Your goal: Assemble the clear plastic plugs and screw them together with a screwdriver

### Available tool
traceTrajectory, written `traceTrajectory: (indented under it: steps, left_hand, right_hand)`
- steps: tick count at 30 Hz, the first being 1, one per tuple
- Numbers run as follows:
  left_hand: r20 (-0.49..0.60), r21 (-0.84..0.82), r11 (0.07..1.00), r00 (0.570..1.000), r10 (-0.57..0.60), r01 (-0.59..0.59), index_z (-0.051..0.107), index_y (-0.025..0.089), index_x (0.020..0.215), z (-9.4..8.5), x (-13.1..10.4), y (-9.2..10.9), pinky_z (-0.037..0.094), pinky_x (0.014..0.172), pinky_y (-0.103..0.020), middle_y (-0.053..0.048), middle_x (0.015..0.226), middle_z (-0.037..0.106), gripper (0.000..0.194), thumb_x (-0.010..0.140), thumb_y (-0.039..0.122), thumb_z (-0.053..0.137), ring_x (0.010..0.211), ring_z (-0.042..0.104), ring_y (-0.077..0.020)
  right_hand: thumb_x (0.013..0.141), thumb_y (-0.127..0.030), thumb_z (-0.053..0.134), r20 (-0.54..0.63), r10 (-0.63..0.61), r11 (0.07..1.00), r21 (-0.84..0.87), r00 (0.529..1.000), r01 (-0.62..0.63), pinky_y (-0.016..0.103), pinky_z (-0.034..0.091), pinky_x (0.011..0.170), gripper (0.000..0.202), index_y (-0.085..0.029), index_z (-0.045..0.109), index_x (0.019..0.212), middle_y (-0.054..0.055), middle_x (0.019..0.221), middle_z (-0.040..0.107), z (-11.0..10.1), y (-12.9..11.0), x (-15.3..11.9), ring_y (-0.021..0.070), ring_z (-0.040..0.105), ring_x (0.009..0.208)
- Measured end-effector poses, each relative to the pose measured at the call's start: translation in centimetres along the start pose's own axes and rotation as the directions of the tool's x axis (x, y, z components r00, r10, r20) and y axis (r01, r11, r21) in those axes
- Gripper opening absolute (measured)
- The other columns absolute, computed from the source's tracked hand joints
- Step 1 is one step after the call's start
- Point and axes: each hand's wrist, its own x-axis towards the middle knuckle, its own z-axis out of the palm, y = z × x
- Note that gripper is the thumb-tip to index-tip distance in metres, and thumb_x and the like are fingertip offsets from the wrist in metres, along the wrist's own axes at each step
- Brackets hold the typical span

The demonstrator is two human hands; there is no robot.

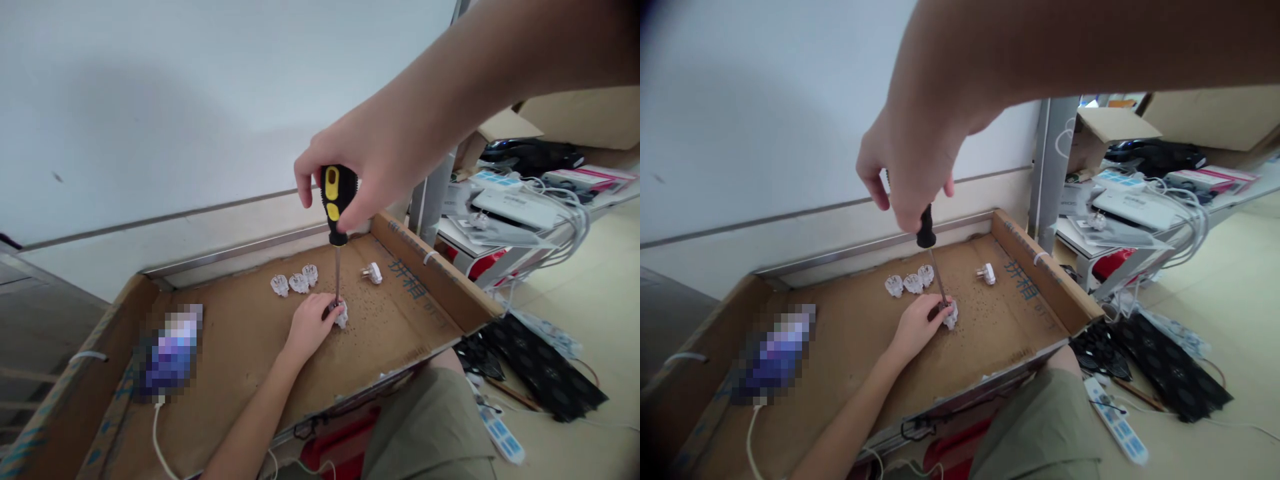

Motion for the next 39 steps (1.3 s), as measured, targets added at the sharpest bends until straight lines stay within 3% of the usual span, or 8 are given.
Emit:
traceTrajectory:
  steps: [3,10,14,17,20,30,35,39]
  left_hand:
    - [0.004,-0.005,1.0,1.0,0.0,0.0,0.061,0.022,0.096,-0.1,0.0,0.1,0.044,0.081,-0.03,-0.001,0.096,0.067,0.016,0.088,0.032,0.052,0.089,0.057,-0.0173]
    - [0.004,-0.042,0.999,1.0,0.006,-0.005,0.061,0.022,0.102,-0.3,-0.2,0.4,0.044,0.083,-0.032,-0.002,0.098,0.066,0.02,0.086,0.032,0.053,0.091,0.056,-0.0182]
    - [0.012,-0.052,0.999,1.0,0.002,-0.001,0.061,0.022,0.1,-0.2,-0.1,0.3,0.044,0.083,-0.032,-0.002,0.098,0.066,0.018,0.088,0.031,0.05,0.091,0.056,-0.0181]
    - [0.017,-0.059,0.998,1.0,0.002,-0.001,0.061,0.022,0.099,-0.2,-0.1,0.2,0.043,0.084,-0.031,-0.002,0.099,0.066,0.018,0.089,0.03,0.05,0.092,0.056,-0.0179]
    - [0.019,-0.068,0.998,1.0,-0.001,0.003,0.061,0.022,0.1,-0.2,-0.1,0.1,0.043,0.084,-0.031,-0.001,0.099,0.066,0.017,0.089,0.03,0.05,0.092,0.056,-0.0177]
    - [0.033,-0.055,0.998,0.999,-0.013,0.015,0.06,0.022,0.105,-0.5,-0.2,0.5,0.045,0.084,-0.033,-0.002,0.1,0.065,0.029,0.078,0.034,0.062,0.093,0.056,-0.0199]
    - [0.031,-0.06,0.998,0.999,-0.02,0.022,0.059,0.022,0.105,-0.5,-0.3,0.4,0.045,0.084,-0.033,-0.003,0.1,0.064,0.029,0.079,0.032,0.061,0.093,0.056,-0.0203]
    - [0.022,-0.061,0.998,1.0,-0.014,0.015,0.059,0.022,0.105,-0.5,-0.3,0.4,0.045,0.082,-0.033,-0.003,0.098,0.065,0.026,0.08,0.031,0.059,0.09,0.056,-0.0198]
  right_hand:
    - [0.078,-0.028,0.055,0.004,0.013,1.0,0.0,1.0,-0.013,0.029,0.044,0.071,0.025,-0.028,0.059,0.102,-0.006,0.083,0.056,0.0,-0.5,-0.5,0.0068,0.053,0.066]
    - [0.072,-0.029,0.062,-0.01,-0.017,0.999,-0.03,1.0,0.017,0.034,0.046,0.075,0.035,-0.031,0.055,0.106,-0.006,0.089,0.056,-0.3,-1.0,-0.2,0.0093,0.055,0.071]
    - [0.073,-0.066,0.045,-0.055,0.034,0.989,-0.142,0.998,-0.042,0.038,0.045,0.075,0.053,-0.027,0.055,0.108,-0.002,0.076,0.056,0.1,-0.3,0.7,0.0151,0.057,0.073]
    - [0.082,-0.052,0.041,-0.123,0.04,0.985,-0.164,0.992,-0.06,0.033,0.044,0.077,0.043,-0.023,0.054,0.112,-0.001,0.082,0.057,0.3,-0.1,0.5,0.0142,0.057,0.08]
    - [0.079,-0.04,0.053,-0.042,0.052,0.999,-0.001,0.998,-0.052,0.023,0.044,0.067,0.044,-0.029,0.045,0.121,-0.005,0.083,0.058,0.0,-0.6,-0.5,0.0076,0.056,0.068]
    - [0.079,-0.03,0.054,-0.028,-0.01,0.999,-0.051,1.0,0.009,0.03,0.042,0.073,0.024,-0.028,0.063,0.101,-0.003,0.082,0.058,-0.2,-0.8,-0.6,0.0103,0.054,0.074]
    - [0.073,-0.029,0.062,-0.051,0.037,0.999,0.007,0.998,-0.037,0.031,0.042,0.079,0.044,-0.037,0.052,0.116,-0.005,0.108,0.052,0.0,-0.6,-0.8,0.0113,0.053,0.086]
    - [0.077,-0.026,0.056,-0.029,0.018,0.999,0.047,0.999,-0.017,0.025,0.042,0.066,0.047,-0.04,0.044,0.12,-0.005,0.111,0.051,0.0,-1.0,-0.9,0.0077,0.053,0.076]
